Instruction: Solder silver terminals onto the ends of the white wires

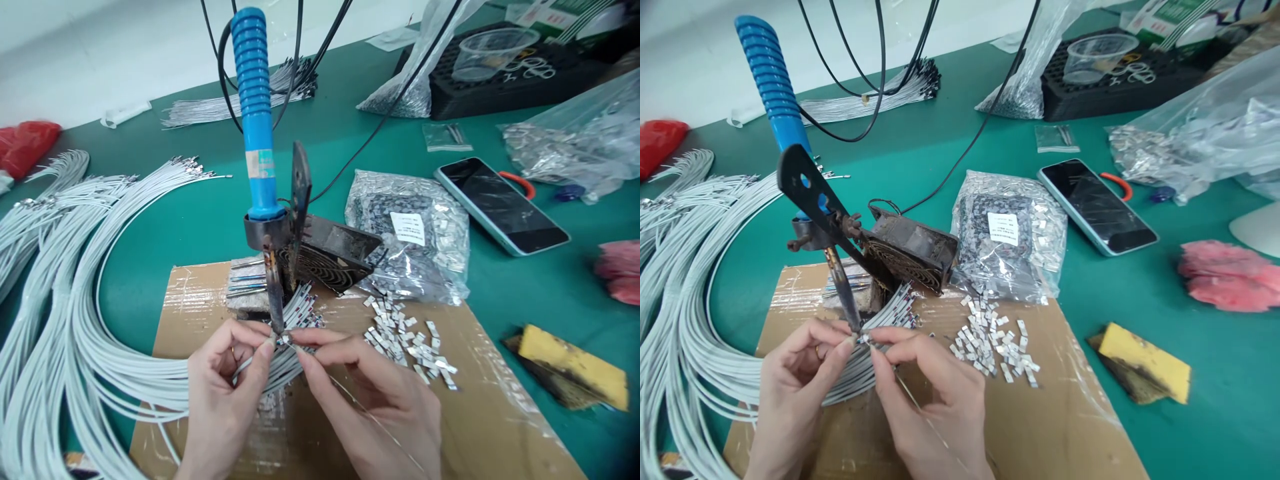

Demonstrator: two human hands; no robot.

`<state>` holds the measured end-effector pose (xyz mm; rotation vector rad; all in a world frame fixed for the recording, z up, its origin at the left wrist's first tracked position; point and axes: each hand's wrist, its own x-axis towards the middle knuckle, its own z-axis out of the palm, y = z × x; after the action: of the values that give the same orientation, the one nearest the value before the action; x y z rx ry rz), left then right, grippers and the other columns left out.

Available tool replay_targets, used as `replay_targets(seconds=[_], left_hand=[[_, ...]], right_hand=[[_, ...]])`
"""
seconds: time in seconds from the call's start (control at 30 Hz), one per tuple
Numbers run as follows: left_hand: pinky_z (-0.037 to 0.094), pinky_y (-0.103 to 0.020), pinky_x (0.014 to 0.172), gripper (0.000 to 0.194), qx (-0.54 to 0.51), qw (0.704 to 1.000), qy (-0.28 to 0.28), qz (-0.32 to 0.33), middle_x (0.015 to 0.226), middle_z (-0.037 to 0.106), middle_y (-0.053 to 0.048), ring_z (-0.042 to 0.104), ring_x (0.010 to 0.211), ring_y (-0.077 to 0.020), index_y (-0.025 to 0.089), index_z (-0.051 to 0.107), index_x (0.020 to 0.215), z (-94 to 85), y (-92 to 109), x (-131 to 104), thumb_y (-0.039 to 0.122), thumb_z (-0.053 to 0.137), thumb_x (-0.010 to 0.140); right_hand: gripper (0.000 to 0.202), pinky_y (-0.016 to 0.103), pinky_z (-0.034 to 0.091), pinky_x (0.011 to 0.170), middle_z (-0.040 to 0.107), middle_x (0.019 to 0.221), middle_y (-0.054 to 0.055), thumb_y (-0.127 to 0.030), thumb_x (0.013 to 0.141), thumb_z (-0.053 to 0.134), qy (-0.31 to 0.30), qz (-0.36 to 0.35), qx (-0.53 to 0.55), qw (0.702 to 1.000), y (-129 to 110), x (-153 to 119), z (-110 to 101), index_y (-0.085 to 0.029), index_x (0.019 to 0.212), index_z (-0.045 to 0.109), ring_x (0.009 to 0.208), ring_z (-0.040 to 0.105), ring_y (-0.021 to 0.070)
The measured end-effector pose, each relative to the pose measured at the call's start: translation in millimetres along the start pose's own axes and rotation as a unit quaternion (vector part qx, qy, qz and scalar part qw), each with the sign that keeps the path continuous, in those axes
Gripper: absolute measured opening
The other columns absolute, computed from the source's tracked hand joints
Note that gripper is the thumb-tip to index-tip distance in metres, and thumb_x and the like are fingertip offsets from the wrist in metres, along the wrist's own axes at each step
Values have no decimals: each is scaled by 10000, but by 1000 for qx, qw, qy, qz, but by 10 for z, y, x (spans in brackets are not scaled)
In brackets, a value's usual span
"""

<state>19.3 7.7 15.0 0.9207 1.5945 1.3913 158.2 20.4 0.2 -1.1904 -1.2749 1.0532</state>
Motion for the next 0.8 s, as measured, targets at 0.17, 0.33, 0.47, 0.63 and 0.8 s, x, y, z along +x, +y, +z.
replay_targets(seconds=[0.17, 0.33, 0.47, 0.63, 0.8], left_hand=[[520, -154, 618, 145, 26, 999, -35, 12, 848, 752, -13, 676, 679, -112, 205, 758, 754, -86, -39, 49, 156, 754, 891], [513, -133, 621, 132, 41, 997, -69, 7, 896, 761, -2, 663, 680, -90, 216, 747, 791, -170, -75, 77, 187, 753, 920], [519, -130, 640, 136, 46, 995, -84, 2, 905, 762, 2, 675, 700, -90, 215, 740, 792, -185, -76, 70, 197, 753, 927], [517, -125, 645, 148, 41, 997, -71, -7, 892, 757, 8, 657, 683, -80, 210, 730, 782, -150, -52, 76, 197, 747, 929], [521, -122, 625, 143, 27, 997, -79, -5, 884, 773, 14, 669, 670, -79, 222, 737, 785, -142, -31, 75, 196, 749, 926]], right_hand=[[197, 129, 595, 809, 848, 952, -78, -131, 877, 749, 15, 0, 15, 1000, 5, -3, 18, -269, 744, 706, 813, 801, 85], [192, 134, 602, 790, 848, 957, -66, -157, 892, 732, -10, 7, 6, 1000, 20, 0, 10, -264, 737, 690, 824, 813, 96], [188, 148, 607, 805, 850, 969, -61, -162, 897, 728, -16, 7, -9, 1000, 16, -5, -9, -263, 742, 692, 853, 820, 108], [186, 155, 612, 788, 850, 968, -55, -159, 893, 728, -17, 4, -19, 1000, 22, 7, -13, -259, 741, 689, 842, 821, 114], [181, 171, 616, 793, 850, 962, -60, -172, 893, 730, -13, 4, -20, 1000, 24, 16, -7, -271, 745, 697, 848, 818, 121]])
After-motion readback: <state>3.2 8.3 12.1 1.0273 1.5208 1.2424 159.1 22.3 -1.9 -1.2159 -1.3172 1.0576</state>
